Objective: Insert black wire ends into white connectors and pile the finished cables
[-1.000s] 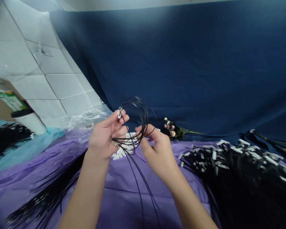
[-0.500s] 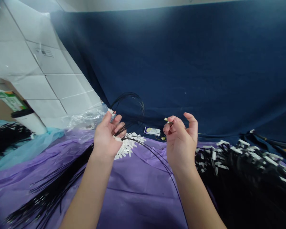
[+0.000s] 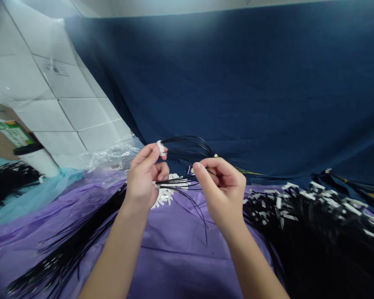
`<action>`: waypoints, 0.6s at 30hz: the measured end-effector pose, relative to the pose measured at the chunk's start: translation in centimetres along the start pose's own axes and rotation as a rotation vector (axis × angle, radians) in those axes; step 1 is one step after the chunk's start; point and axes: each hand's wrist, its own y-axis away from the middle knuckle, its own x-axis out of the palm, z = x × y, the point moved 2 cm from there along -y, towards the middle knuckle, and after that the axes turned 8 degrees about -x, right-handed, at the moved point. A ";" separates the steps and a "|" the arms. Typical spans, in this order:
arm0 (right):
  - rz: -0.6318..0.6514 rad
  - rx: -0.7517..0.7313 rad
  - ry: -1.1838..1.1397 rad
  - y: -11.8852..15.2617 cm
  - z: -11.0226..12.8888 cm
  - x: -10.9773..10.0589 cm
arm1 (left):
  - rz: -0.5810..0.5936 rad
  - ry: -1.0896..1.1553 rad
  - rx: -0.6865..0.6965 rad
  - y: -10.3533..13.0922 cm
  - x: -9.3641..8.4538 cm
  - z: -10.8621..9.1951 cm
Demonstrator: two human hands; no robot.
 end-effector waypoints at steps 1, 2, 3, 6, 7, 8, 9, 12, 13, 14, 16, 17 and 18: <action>-0.007 0.011 -0.022 -0.1 -0.2 -0.1 | 0.008 0.006 -0.006 0.1 0.0 -0.1; -0.009 0.022 -0.042 -0.1 -0.3 -0.2 | 0.017 0.012 -0.012 0.1 0.0 -0.1; -0.009 0.034 -0.055 -0.2 -0.4 -0.3 | 0.028 0.017 -0.019 0.1 0.0 -0.1; -0.027 0.055 -0.051 -0.2 -0.8 -0.6 | 0.049 0.031 -0.030 0.2 0.1 -0.2; -0.043 0.053 -0.048 -0.3 -0.8 -0.6 | 0.052 0.037 -0.029 0.2 0.1 -0.2; -0.057 0.050 -0.049 -0.3 -0.8 -0.6 | 0.055 0.041 -0.029 0.3 0.1 -0.2; -0.067 0.046 -0.051 -0.3 -0.8 -0.6 | 0.059 0.044 -0.029 0.3 0.1 -0.2; -0.073 0.049 -0.050 -0.3 -0.8 -0.5 | 0.063 0.043 -0.035 0.3 0.2 -0.3; -0.070 0.054 -0.048 -0.3 -0.7 -0.5 | 0.061 0.040 -0.038 0.3 0.2 -0.3; -0.067 0.058 -0.046 -0.3 -0.7 -0.5 | 0.060 0.038 -0.039 0.3 0.1 -0.3; -0.061 0.064 -0.042 -0.3 -0.6 -0.5 | 0.058 0.035 -0.039 0.3 0.1 -0.3; -0.057 0.066 -0.038 -0.2 -0.6 -0.5 | 0.058 0.035 -0.039 0.3 0.1 -0.4; -0.054 0.067 -0.032 -0.3 -0.5 -0.5 | 0.058 0.036 -0.039 0.3 0.1 -0.4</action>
